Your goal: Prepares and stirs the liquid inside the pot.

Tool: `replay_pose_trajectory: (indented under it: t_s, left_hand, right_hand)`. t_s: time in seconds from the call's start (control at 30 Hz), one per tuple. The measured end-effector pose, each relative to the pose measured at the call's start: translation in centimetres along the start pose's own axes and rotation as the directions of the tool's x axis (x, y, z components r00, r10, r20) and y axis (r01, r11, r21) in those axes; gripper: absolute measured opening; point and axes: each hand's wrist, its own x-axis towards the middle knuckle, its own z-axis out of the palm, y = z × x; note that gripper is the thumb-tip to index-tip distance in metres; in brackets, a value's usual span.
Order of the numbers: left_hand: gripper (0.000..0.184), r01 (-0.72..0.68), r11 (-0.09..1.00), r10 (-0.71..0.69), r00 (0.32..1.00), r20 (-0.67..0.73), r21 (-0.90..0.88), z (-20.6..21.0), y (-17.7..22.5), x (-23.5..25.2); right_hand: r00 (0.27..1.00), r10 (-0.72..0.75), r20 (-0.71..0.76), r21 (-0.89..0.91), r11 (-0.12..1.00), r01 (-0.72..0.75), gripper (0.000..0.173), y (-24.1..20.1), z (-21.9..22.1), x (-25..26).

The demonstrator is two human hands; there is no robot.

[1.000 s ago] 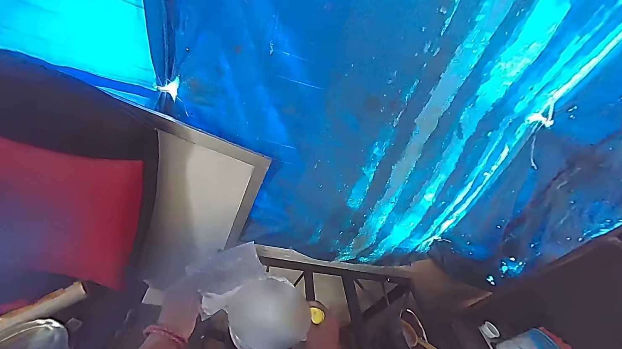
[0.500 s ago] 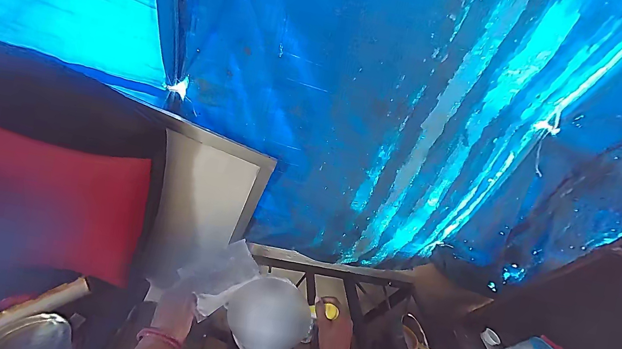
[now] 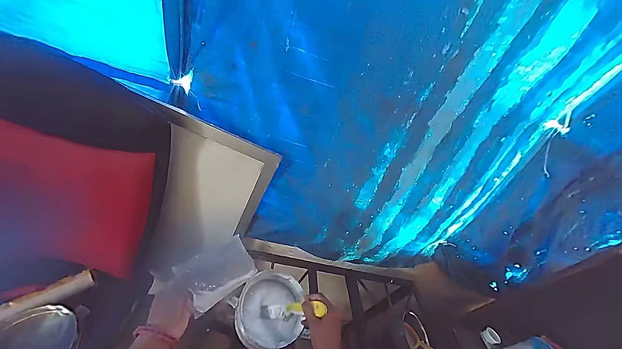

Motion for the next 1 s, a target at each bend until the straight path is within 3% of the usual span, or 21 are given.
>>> replay_pose_trajectory:
  t_s: [0.07, 0.2, 0.37, 0.53, 0.7, 0.8, 0.9, 1.0]
  left_hand:
    - [0.031, 0.006, 1.0, -0.006, 1.0, 0.005, -0.005, -0.2, 0.1, 0.1]
    - [0.032, 0.016, 1.0, -0.016, 1.0, 0.007, 0.0, -0.4, -0.1, 0.0]
    - [0.031, 0.008, 1.0, -0.008, 0.999, 0.032, -0.006, -0.2, -0.5, 0.2]
    - [0.031, 0.032, 0.999, -0.032, 0.999, 0.027, 0.0, 0.2, -0.6, -0.1]
    - [0.03, 0.045, 0.999, -0.046, 0.998, 0.031, 0.03, 0.6, -0.5, -0.3]
    - [0.029, 0.054, 0.999, -0.054, 0.998, 0.032, 0.007, 0.7, -0.3, -0.6]
    - [0.025, 0.063, 0.997, -0.061, 0.997, 0.04, -0.035, 0.7, -0.5, -0.7]
    - [0.024, 0.081, 0.996, -0.081, 0.996, 0.023, -0.035, 0.9, -0.6, -0.4]
  right_hand:
    - [1.0, 0.03, -0.011, -0.026, 0.999, -0.03, 0.019, -0.3, -0.9, -0.6]
    - [0.966, 0.008, -0.257, -0.071, 0.997, -0.027, 0.02, 1.2, -0.5, -0.2]
    - [0.994, 0.065, -0.089, 0.02, 0.998, -0.064, 0.019, 0.7, -0.2, -1.0]
    - [0.958, 0.016, -0.288, -0.116, 0.992, -0.051, 0.021, 0.9, -0.8, 0.1]
    - [0.999, 0.022, -0.034, -0.073, 0.997, -0.024, 0.021, -0.4, -0.6, 0.0]
    - [0.988, 0.025, -0.153, -0.187, 0.981, -0.053, 0.024, -0.6, -1.8, 0.2]
    - [0.964, -0.019, -0.264, -0.129, 0.991, -0.016, 0.023, 0.8, -0.3, 0.7]
    - [0.994, 0.006, -0.107, -0.053, 0.999, -0.012, 0.021, 0.5, -0.1, 0.1]
